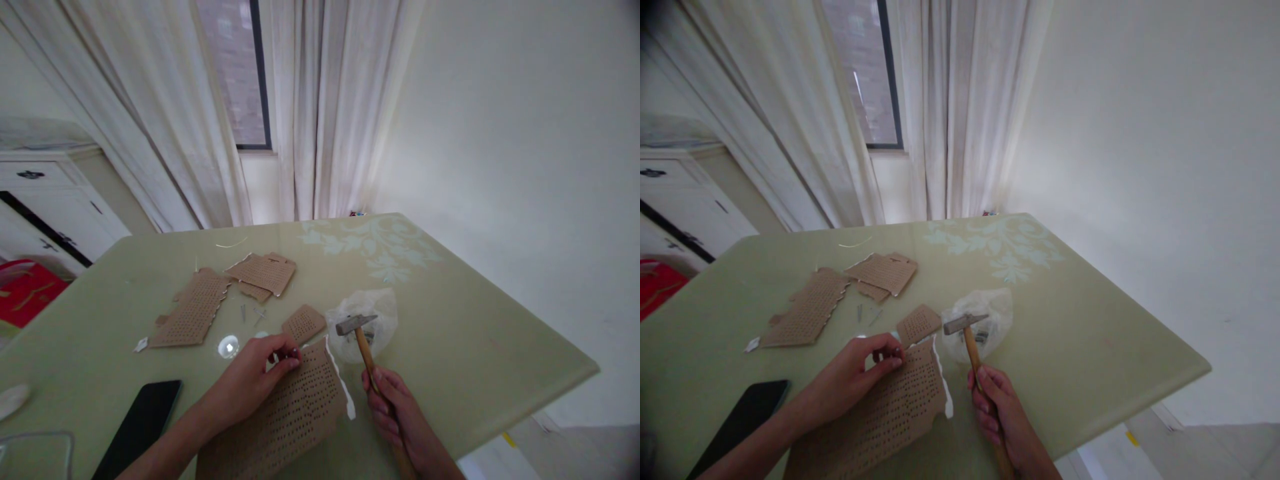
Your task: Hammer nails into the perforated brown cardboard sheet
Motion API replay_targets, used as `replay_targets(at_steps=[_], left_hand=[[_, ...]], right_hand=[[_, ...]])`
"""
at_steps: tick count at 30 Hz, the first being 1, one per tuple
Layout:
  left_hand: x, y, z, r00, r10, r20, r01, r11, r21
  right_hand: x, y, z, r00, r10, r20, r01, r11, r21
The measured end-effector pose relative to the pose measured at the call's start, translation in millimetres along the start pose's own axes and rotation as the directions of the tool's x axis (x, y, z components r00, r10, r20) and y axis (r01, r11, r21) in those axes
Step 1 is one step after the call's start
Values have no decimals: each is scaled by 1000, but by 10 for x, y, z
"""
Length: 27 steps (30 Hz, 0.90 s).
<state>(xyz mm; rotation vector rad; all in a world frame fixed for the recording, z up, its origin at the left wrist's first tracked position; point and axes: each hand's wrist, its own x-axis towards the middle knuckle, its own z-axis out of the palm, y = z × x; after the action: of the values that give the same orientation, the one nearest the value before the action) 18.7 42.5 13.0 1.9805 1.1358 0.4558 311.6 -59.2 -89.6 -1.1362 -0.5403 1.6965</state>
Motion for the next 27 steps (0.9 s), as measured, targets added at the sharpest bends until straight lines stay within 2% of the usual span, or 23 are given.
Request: replay_targets(at_steps=[11,20,27], left_hand=[[-35,-59,62,997,60,-48,-58,997,54],[-32,-48,64,996,63,-59,-58,995,84],[-59,-136,133,984,153,-94,-138,979,153]], right_hand=[[1,-8,9,1000,1,-9,-1,1000,-19],[-22,-20,30,1000,-10,-8,10,1000,-25],[-21,-35,25,1000,-16,-10,16,999,-37]])
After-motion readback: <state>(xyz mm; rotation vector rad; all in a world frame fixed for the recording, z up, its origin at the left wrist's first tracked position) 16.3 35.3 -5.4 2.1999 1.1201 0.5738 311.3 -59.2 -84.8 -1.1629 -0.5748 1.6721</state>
